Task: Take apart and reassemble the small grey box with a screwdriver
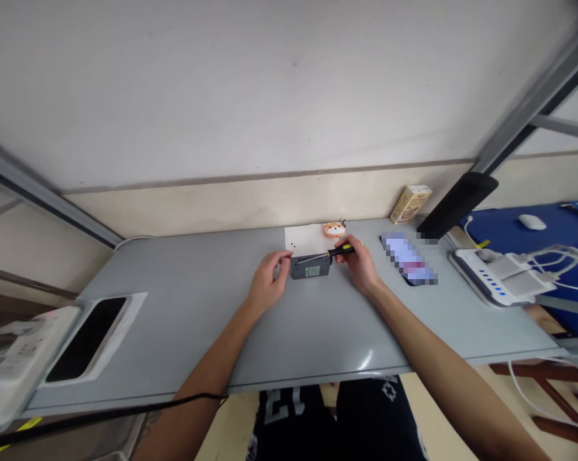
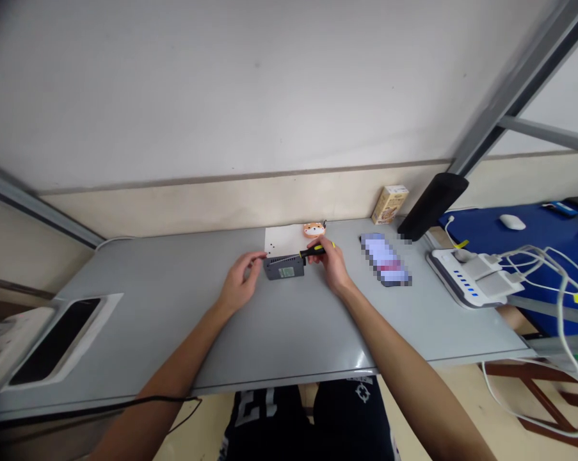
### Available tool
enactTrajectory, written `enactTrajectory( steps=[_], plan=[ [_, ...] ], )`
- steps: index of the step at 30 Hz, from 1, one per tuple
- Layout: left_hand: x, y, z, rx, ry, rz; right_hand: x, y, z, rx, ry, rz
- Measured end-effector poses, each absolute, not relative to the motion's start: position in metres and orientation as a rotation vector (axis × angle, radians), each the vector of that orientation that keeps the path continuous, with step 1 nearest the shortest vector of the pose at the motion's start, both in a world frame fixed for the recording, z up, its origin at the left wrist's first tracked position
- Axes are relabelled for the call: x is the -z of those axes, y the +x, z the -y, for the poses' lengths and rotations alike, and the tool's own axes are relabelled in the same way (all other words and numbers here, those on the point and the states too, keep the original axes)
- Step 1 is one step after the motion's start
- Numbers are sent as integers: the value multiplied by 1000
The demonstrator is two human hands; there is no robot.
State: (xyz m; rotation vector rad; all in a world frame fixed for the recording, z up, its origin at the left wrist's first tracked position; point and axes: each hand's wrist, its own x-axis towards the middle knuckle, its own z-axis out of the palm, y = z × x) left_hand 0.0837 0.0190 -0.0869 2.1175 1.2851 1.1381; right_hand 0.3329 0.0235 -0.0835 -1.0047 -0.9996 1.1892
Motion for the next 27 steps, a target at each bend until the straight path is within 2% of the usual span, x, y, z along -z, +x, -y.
enactTrajectory(
  steps=[8,16,27],
  plan=[
    [76,83,-11,-1205,2365,-1103,84,331,-24,-1204,-998,994],
    [76,82,-15,-1179,2459,-1155,83,333,-25,-1192,-985,917],
    [88,88,-13,-1208,2359,-1087,92,334,-28,-1139,-1095,899]
  ],
)
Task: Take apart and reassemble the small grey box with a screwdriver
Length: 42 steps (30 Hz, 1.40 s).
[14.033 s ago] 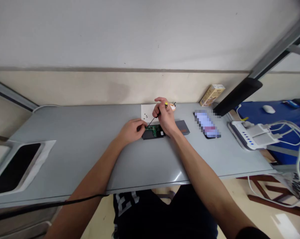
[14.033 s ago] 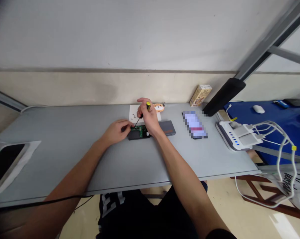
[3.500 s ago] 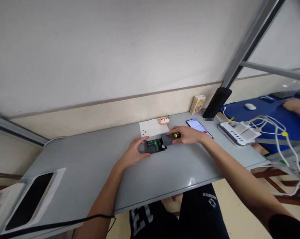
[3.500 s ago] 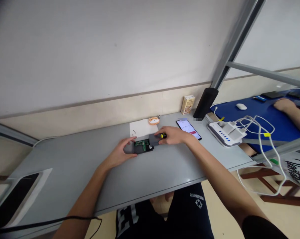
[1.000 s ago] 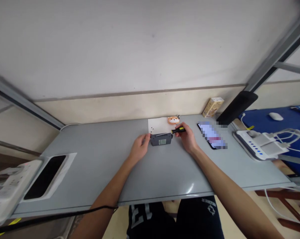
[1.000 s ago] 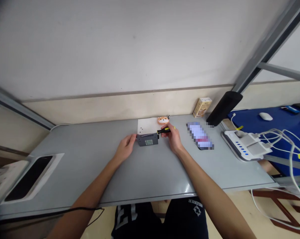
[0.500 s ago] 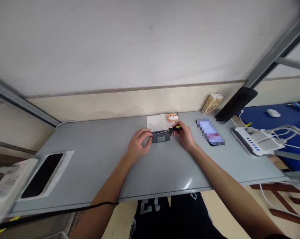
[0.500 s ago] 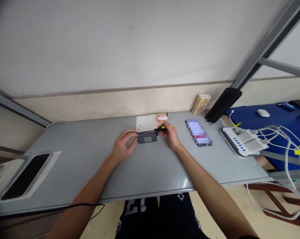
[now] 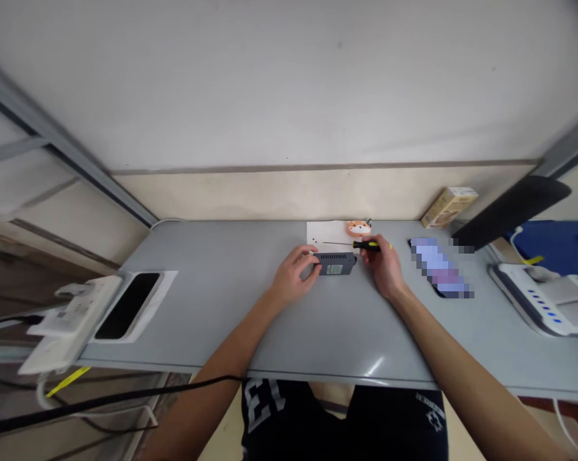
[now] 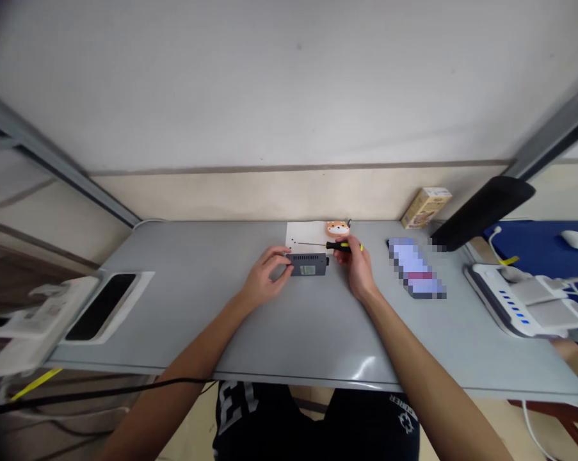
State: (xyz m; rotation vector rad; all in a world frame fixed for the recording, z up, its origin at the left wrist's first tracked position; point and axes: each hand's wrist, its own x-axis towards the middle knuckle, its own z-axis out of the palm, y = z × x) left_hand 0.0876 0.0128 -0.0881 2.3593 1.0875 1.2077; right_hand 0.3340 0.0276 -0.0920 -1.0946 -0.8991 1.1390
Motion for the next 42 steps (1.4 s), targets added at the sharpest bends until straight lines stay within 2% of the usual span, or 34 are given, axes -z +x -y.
enactTrajectory(
  steps=[10,17,27,34,42],
  plan=[
    [80,86,-10,-1218,2375,-1104,94,330,-24,-1029,-1256,1318],
    [81,85,-11,-1261,2372,-1047,96,328,-26,-1009,-1243,1401],
    [74,82,-14,-1137,2332,-1089,85,346,-33,-1162,-997,907],
    [48,101,-26,-968,2655,-1073,80,367,-39,-1122,-805,546],
    [67,133,-27,-1169,2834,-1063,83,369,-41,-1111,-810,358]
  ],
)
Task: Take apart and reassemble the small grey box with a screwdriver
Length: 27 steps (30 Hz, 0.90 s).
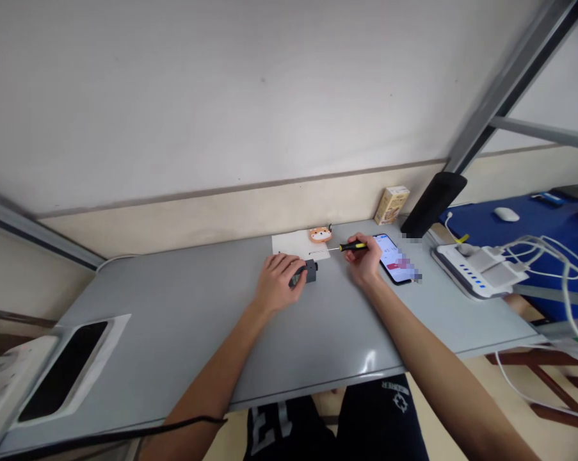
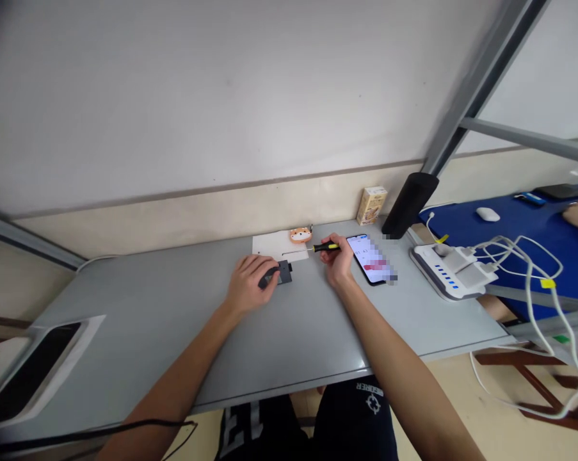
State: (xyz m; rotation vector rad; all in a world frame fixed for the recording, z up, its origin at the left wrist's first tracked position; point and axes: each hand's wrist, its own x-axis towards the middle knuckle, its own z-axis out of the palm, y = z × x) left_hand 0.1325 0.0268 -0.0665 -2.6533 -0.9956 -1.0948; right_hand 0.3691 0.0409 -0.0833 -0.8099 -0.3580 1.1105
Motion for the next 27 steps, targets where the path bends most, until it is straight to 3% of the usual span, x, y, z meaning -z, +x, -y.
enactTrajectory(
  steps=[27],
  plan=[
    [72,139,-8,1179,-2494,1045,89,369,-43,-1136,-840,300]
  ],
)
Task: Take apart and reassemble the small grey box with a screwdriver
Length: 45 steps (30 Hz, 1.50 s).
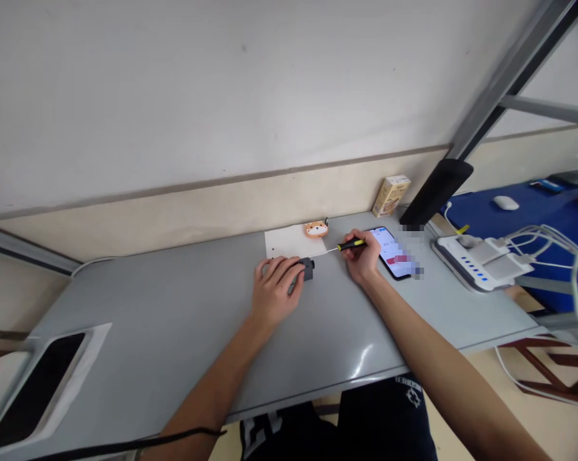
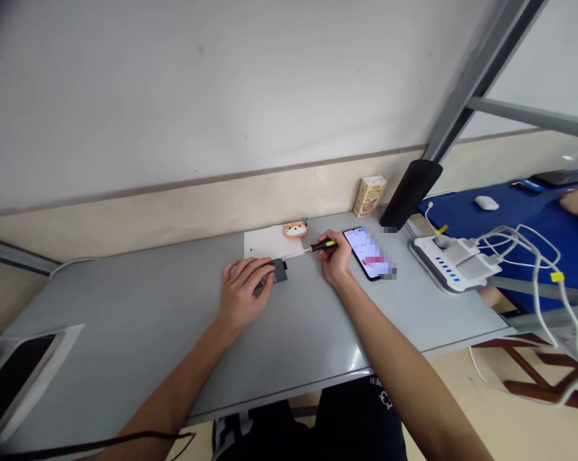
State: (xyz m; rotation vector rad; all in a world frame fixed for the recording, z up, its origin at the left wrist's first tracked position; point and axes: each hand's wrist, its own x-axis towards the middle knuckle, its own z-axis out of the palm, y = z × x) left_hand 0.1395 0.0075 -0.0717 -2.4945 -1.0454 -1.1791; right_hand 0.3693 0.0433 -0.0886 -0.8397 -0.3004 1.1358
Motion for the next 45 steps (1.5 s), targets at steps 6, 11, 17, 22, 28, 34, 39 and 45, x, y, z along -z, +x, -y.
enactTrajectory(
  steps=[6,11,17,22,28,34,39,45],
  plan=[
    [75,138,-10,1187,-2499,1061,89,371,-42,-1162,-836,309],
    [77,137,-12,1193,-2498,1037,89,371,-41,-1175,-836,318],
    [79,135,-13,1167,-2542,1056,88,370,-41,-1190,-840,346],
    [81,135,-13,1149,-2550,1087,92,371,-43,-1189,-841,383],
    [81,134,-13,1101,-2568,1078,95,371,-42,-1185,-830,423],
    [81,132,-14,1070,-2583,1013,92,370,-39,-1178,-832,411],
    [80,132,-14,1039,-2589,999,91,370,-41,-1154,-861,405],
    [79,132,-15,1015,-2609,976,87,352,-37,-1016,-1078,920]
  ],
)
